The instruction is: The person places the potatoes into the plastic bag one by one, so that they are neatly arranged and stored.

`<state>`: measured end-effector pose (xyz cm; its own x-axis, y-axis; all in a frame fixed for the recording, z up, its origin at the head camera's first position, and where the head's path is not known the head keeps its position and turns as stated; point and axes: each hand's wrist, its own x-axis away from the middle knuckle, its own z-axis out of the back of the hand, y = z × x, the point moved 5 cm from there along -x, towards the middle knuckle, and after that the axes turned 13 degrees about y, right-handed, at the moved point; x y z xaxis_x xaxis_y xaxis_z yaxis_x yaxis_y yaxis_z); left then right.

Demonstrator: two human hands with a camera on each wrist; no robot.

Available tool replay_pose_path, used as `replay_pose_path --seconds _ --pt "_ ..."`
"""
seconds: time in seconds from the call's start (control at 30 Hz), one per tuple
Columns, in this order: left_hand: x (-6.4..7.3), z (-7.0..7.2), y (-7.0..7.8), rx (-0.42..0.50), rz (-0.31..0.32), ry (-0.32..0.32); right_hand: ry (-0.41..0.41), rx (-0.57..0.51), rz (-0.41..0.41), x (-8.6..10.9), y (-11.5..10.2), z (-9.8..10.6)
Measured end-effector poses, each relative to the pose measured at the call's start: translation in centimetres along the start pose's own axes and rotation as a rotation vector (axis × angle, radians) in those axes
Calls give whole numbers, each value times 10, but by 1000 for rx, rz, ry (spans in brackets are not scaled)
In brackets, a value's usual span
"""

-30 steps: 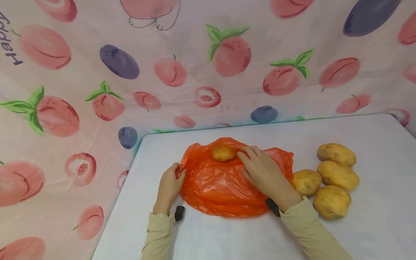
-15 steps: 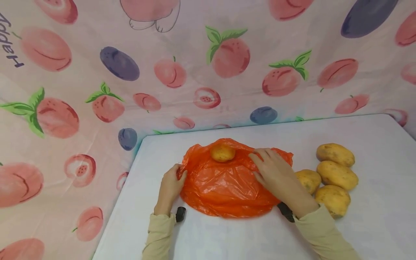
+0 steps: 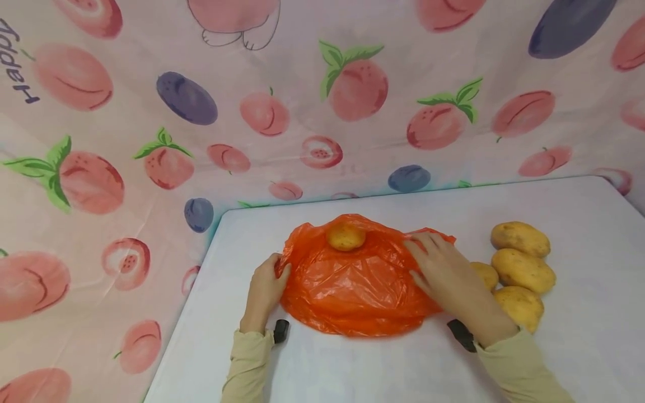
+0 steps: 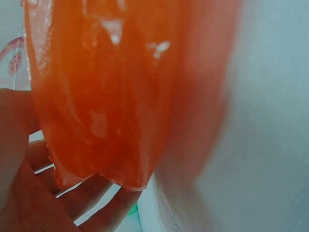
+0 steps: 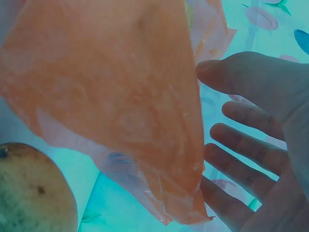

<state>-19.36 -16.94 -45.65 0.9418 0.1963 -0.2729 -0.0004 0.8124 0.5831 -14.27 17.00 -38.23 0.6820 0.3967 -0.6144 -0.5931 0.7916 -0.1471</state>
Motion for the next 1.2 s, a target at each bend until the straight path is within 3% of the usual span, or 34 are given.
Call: replay_pose_path --seconds 0.27,0.47,1.2 --pt "0 2 -2 -2 18 -4 -45 39 -63 10 7 6" --pt "-2 4 -3 -6 -3 17 -36 56 -68 17 13 12" --pt "-1 -1 -4 -3 22 -18 -77 35 -128 41 36 26"
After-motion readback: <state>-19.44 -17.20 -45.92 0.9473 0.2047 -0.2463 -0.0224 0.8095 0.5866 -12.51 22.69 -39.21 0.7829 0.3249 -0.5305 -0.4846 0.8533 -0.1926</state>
